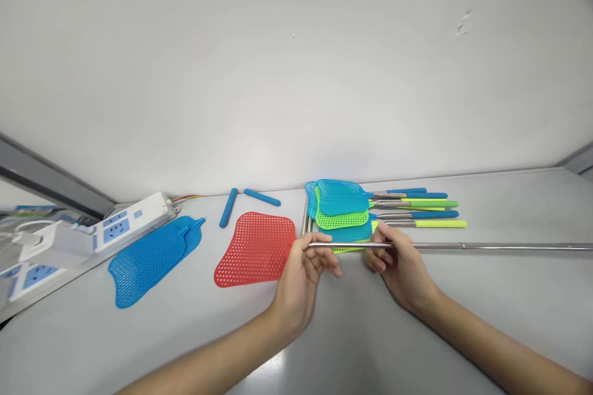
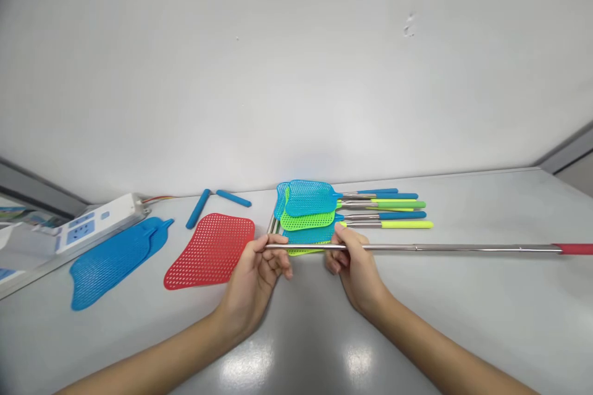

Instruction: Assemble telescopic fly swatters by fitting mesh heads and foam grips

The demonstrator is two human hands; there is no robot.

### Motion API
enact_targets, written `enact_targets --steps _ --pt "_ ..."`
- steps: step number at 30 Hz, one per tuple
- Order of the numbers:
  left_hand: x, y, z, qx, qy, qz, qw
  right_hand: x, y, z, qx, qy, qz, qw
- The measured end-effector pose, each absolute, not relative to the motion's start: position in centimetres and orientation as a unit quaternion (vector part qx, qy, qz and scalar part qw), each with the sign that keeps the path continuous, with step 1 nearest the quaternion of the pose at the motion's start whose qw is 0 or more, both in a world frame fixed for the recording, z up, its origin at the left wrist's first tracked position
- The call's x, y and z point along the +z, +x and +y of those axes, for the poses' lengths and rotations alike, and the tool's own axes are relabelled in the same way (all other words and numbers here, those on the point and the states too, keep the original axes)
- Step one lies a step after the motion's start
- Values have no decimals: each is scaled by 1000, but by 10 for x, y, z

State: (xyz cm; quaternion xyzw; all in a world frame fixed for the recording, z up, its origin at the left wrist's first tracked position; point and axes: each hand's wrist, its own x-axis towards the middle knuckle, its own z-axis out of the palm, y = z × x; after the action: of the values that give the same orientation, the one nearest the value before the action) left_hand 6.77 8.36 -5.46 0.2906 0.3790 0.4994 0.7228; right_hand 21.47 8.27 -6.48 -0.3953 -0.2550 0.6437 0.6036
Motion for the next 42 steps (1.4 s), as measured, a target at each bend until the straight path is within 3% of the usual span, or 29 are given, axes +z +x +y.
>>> enact_targets --steps 10,17,31,37,42 --pt "-54 70 85 517 279 403 702 -63 223 87 587 -355 -191 702" --pt "-54 71 86 485 317 398 711 -64 224 89 632 -385 -225 634" --pt "-58 72 83 492 359 394 688 -66 224 88 632 -368 -235 641" --pt "-58 67 81 510 341 398 682 -70 223 80 597 -410 -348 595" --pt "-61 65 77 438 429 389 688 -72 223 78 589 -425 -435 532"
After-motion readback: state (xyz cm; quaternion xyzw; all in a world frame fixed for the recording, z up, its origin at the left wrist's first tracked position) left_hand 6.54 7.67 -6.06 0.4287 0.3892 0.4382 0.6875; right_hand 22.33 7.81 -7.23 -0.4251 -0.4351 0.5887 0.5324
